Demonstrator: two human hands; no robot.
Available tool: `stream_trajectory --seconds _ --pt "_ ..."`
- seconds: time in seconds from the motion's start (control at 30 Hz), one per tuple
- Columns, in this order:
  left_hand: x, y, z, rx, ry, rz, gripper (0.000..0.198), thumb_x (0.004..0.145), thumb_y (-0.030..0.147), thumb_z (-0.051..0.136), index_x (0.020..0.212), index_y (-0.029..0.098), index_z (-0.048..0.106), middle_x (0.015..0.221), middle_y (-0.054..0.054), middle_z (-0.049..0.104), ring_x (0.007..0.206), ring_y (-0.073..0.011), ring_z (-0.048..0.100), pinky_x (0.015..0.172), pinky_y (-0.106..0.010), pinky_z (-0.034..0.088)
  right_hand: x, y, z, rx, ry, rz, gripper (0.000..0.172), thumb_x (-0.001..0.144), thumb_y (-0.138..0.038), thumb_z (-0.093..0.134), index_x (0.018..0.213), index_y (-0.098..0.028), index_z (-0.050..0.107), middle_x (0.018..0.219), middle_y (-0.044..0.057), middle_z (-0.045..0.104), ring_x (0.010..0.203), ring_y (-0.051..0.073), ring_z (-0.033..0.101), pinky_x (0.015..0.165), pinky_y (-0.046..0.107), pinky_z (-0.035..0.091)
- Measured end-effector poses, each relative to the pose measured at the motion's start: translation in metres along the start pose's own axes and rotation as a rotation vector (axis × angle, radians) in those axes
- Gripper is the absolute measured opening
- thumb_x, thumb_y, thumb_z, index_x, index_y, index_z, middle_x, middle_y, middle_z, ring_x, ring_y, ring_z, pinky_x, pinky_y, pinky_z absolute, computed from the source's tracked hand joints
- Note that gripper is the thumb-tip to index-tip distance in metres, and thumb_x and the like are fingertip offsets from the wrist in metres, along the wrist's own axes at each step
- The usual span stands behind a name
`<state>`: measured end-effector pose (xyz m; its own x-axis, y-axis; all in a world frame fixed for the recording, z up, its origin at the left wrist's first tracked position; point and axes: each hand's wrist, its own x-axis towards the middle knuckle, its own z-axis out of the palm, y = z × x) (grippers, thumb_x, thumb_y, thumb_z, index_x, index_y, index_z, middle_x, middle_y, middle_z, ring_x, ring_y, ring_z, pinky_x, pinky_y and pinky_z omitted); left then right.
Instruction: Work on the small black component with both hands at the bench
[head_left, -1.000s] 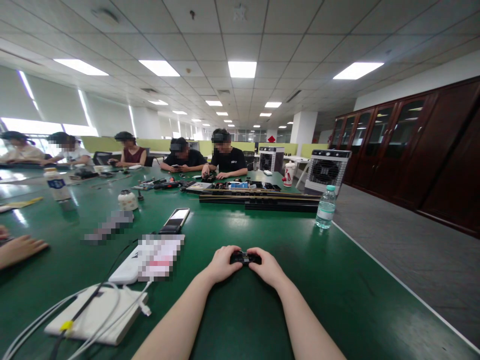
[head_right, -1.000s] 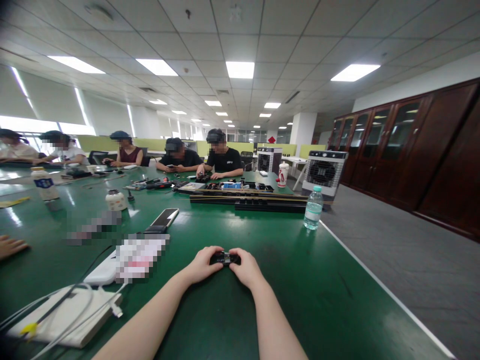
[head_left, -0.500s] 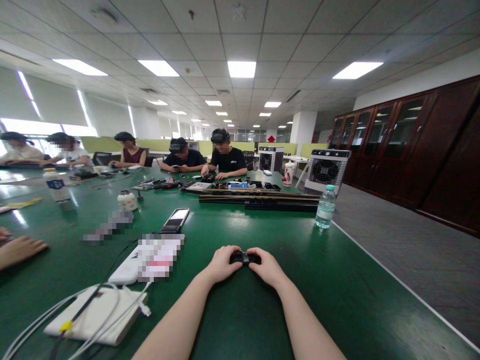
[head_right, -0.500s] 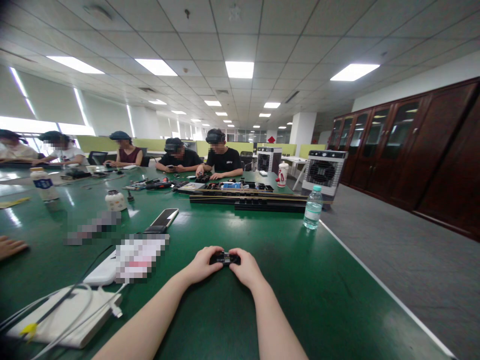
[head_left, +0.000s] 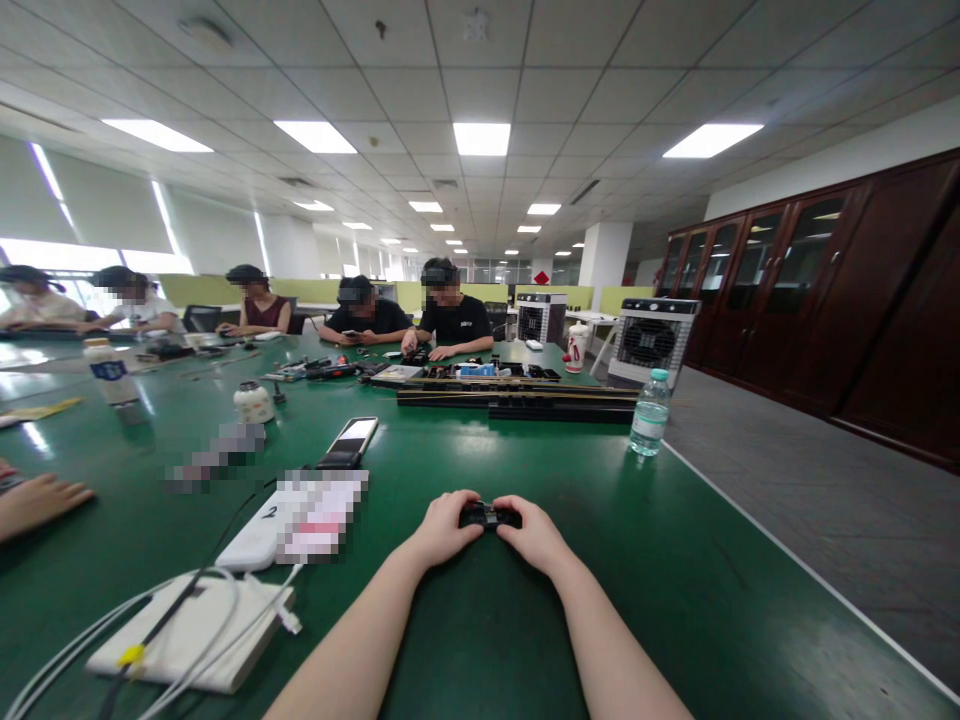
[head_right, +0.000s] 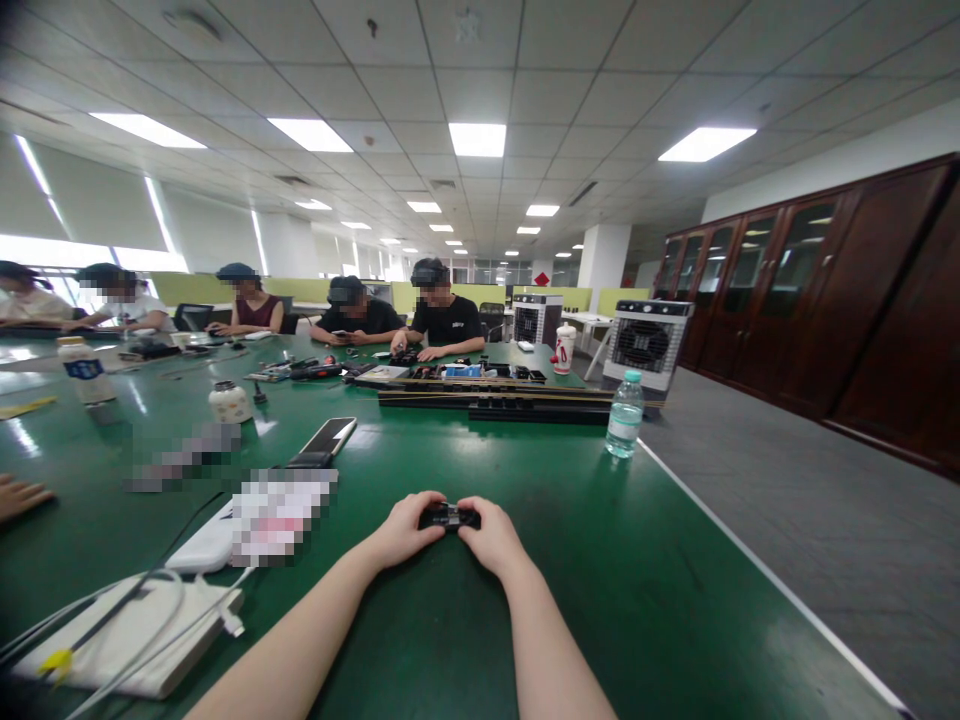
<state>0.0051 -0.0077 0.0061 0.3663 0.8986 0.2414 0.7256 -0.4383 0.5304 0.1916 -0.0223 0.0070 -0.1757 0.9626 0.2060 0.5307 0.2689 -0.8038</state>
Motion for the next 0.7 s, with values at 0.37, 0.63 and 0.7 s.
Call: stream_trajectory --seconds 0.37,0.63,0.7 --pt "-0.0007 0.0006 -0.001 0.014 0.005 0.043 0.043 0.07 0.024 0.062 0.112 0.022 0.054 0.107 -0.003 0.063 0.1 -0.0221 0.056 0.09 -0.034 0.042 -0.0025 -0.0061 -0.0007 -0.025 0.011 -0.03 0.035 0.062 -0.013 0.061 0.095 -0.021 0.065 0.101 0.004 0.065 0.097 0.021 0.059 0.09 0.035 0.043" --pt "-0.0003 0.0037 -0.0022 -0.003 0.005 0.043 0.043 0.069 0.025 0.064 0.111 0.021 0.055 0.107 -0.004 0.064 0.102 -0.0227 0.056 0.09 -0.034 0.042 -0.0026 -0.0071 0.0008 -0.123 0.006 -0.053 0.028 0.063 -0.016 0.063 0.089 -0.023 0.067 0.097 0.003 0.066 0.096 0.021 0.057 0.089 0.035 0.042" --pt "-0.0005 0.0046 -0.0029 -0.003 0.003 0.039 0.043 0.069 0.026 0.064 0.111 0.021 0.055 0.107 -0.004 0.064 0.102 -0.0229 0.056 0.09 -0.034 0.042 -0.003 -0.0076 0.0012 -0.144 0.008 -0.048 0.026 0.064 -0.017 0.063 0.089 -0.023 0.067 0.097 0.003 0.066 0.096 0.022 0.057 0.088 0.035 0.041"
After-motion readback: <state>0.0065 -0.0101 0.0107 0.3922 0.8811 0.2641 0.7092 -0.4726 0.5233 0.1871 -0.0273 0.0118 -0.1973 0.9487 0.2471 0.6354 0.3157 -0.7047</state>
